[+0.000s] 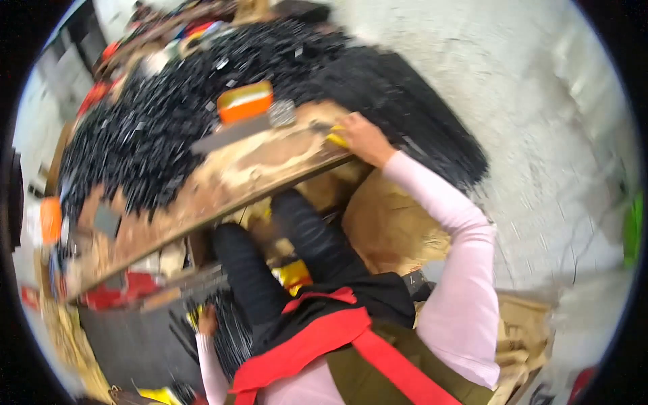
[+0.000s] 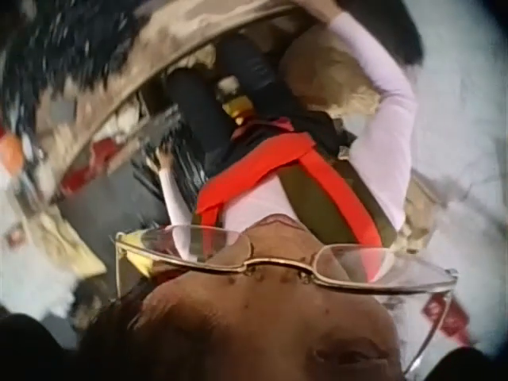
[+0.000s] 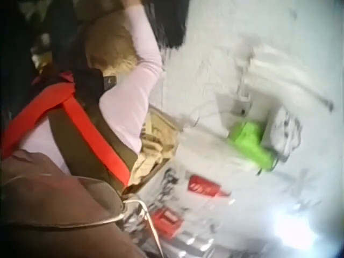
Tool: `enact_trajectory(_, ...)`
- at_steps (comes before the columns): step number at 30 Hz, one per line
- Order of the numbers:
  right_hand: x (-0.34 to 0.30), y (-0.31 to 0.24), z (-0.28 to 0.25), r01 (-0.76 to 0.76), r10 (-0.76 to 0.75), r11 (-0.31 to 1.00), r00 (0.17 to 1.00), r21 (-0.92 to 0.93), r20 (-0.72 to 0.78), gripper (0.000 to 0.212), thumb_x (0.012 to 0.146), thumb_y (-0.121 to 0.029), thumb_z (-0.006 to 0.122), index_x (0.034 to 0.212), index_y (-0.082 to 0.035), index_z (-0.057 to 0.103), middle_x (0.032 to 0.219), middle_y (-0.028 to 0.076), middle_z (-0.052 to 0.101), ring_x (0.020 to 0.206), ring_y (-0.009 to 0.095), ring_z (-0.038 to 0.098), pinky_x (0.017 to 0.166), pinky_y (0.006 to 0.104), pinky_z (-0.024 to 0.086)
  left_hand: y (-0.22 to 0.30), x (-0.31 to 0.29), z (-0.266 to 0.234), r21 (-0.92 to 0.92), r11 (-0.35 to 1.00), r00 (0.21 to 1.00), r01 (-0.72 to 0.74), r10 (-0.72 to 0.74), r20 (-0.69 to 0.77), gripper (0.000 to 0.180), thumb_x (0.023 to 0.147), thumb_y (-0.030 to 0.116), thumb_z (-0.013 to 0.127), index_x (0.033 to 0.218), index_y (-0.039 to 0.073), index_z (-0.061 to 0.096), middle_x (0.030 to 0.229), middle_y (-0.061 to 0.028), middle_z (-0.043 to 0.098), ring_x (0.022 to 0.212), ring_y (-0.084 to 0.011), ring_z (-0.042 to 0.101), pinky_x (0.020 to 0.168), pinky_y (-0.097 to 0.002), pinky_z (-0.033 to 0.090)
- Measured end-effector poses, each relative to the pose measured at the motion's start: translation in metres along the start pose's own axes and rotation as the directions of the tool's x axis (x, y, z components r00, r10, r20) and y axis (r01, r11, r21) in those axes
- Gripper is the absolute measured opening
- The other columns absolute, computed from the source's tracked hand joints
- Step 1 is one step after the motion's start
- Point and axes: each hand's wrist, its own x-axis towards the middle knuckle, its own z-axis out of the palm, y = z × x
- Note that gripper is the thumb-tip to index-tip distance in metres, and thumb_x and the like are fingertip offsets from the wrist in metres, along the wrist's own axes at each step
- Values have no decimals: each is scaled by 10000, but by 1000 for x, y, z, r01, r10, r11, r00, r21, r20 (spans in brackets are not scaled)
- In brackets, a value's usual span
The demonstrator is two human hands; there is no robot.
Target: Assembling and trimming bundles of thin black cables at a workbench fixture.
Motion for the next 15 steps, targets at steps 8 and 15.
enact_trajectory(8,-23,93,-70,-170,76,806,980,-567,-186,130,801,-103,581,926,-68,573,917,126,550,916,319,552,743,404,483,346,-40,-46,251,762,769,-597,633,-92,281,950,191,566,1165,25,637,1115,-203,639,1020,-386,619,869,-403,495)
enact_trajectory(15,-18,125,-46,-169,197,691,980,-703,-42,202,792,-157,649,914,-24,557,867,137,564,869,321,574,741,429,492,453,-96,-14,124,605,610,-786,792,-2,216,927,60,579,1123,50,667,1032,-160,659,937,-334,648,803,-350,510)
